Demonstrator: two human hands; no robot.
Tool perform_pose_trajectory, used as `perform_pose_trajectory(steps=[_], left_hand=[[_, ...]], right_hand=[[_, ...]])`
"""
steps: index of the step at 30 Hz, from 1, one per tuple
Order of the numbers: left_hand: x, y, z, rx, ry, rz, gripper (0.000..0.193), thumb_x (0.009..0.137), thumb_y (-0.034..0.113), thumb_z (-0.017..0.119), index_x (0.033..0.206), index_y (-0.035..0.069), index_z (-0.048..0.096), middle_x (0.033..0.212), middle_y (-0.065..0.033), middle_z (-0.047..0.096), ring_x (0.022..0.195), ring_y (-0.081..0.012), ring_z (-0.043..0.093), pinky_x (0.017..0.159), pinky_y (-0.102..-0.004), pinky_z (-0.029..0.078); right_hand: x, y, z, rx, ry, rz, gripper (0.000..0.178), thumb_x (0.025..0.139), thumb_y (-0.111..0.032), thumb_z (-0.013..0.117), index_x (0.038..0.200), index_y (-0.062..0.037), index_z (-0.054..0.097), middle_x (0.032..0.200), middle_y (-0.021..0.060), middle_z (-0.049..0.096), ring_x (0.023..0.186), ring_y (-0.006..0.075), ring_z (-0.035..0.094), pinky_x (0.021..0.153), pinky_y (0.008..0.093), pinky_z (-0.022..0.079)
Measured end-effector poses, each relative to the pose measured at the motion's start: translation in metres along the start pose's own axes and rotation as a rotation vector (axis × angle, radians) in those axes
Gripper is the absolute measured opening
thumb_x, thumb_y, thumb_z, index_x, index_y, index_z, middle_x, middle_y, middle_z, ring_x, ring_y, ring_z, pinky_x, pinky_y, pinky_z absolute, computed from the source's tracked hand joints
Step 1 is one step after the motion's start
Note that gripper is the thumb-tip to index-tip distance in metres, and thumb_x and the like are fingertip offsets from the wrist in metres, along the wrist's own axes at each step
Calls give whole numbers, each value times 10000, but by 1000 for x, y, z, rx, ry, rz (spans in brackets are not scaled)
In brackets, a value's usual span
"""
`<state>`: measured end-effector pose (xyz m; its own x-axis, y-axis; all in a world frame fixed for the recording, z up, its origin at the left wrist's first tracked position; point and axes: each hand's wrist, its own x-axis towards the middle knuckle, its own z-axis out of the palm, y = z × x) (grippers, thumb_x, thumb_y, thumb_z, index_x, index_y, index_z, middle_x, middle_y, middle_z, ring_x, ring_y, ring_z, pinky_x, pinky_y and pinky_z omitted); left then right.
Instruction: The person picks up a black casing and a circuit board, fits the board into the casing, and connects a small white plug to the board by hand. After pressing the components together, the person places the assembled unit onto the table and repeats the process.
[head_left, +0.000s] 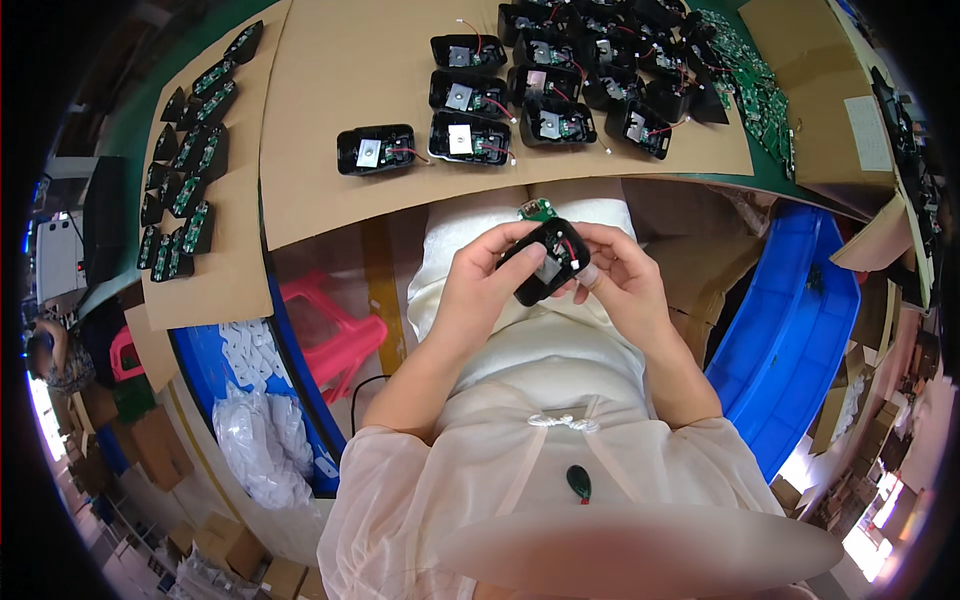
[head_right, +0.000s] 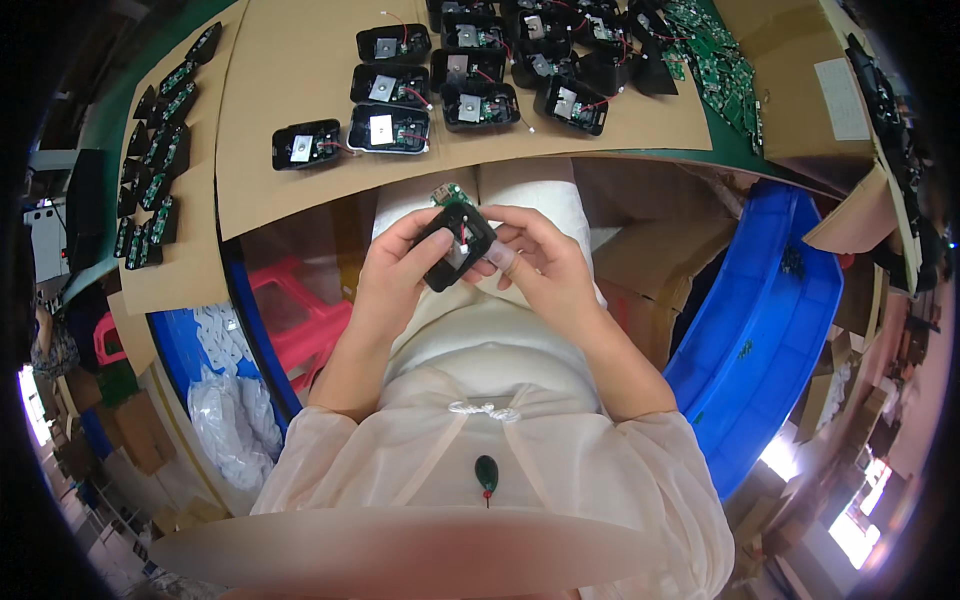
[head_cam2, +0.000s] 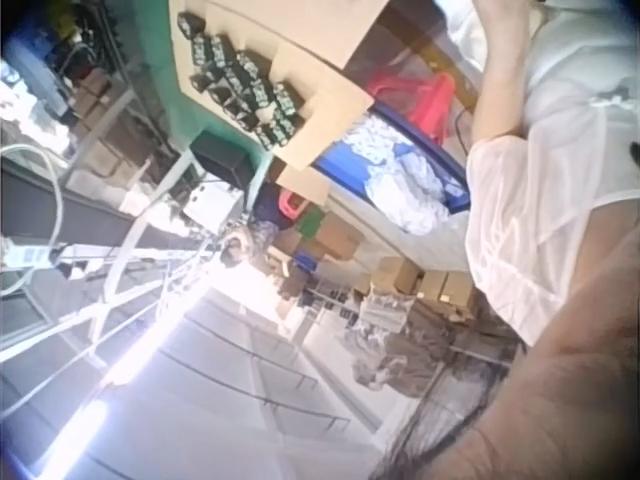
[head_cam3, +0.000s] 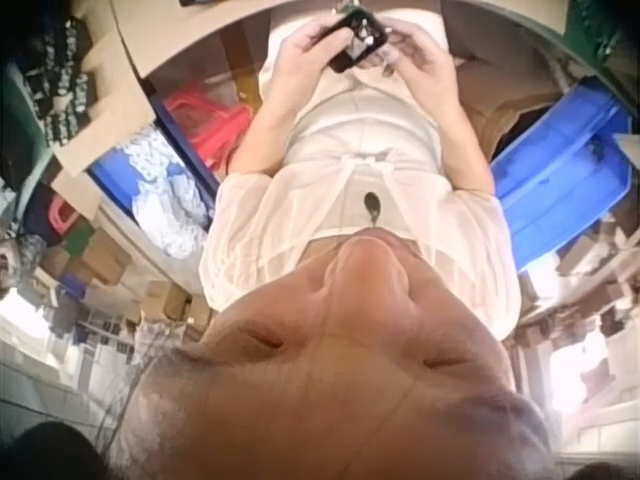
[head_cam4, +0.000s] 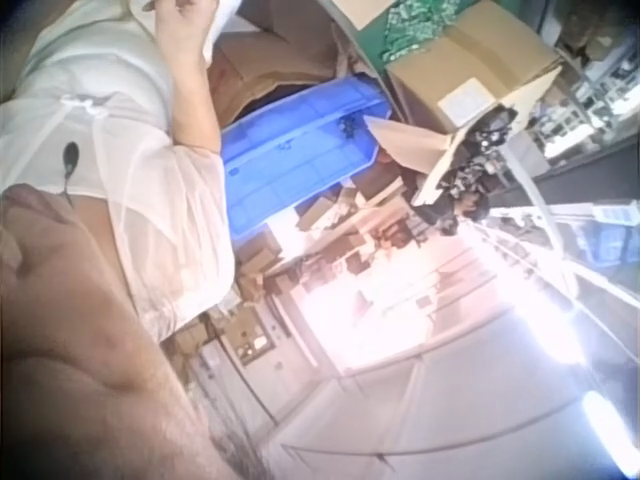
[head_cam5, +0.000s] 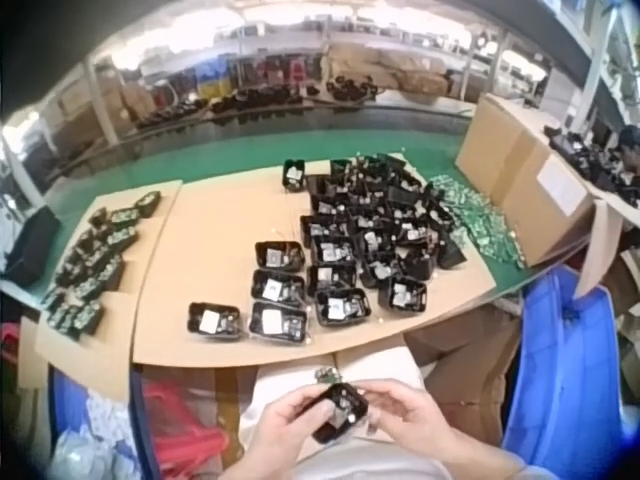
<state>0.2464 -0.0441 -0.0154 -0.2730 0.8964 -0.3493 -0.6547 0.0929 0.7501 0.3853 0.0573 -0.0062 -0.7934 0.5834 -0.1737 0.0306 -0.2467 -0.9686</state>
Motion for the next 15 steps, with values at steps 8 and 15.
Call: perform_pose_trajectory(steps=[8, 15], left_hand=[[3, -1, 11, -147, 6, 33, 192, 873, 95, 480, 1029, -16, 463, 898, -112, 574, 747, -211, 622, 665, -297, 526], [9, -10, 7, -199, 71, -29, 178, 878, 104, 470, 1014, -11, 462, 892, -114, 568, 735, -228, 625, 652, -302, 534]], right_hand=[[11, 15, -17, 125, 272, -128, 206, 853, -32, 492, 1056, 5, 498, 792, 71, 568, 673, 101, 539, 581, 219, 429], [-7, 2, -6, 41, 178, -283, 127, 852, -7, 478, 978, -3, 458, 815, 68, 558, 702, 105, 539, 620, 225, 433]])
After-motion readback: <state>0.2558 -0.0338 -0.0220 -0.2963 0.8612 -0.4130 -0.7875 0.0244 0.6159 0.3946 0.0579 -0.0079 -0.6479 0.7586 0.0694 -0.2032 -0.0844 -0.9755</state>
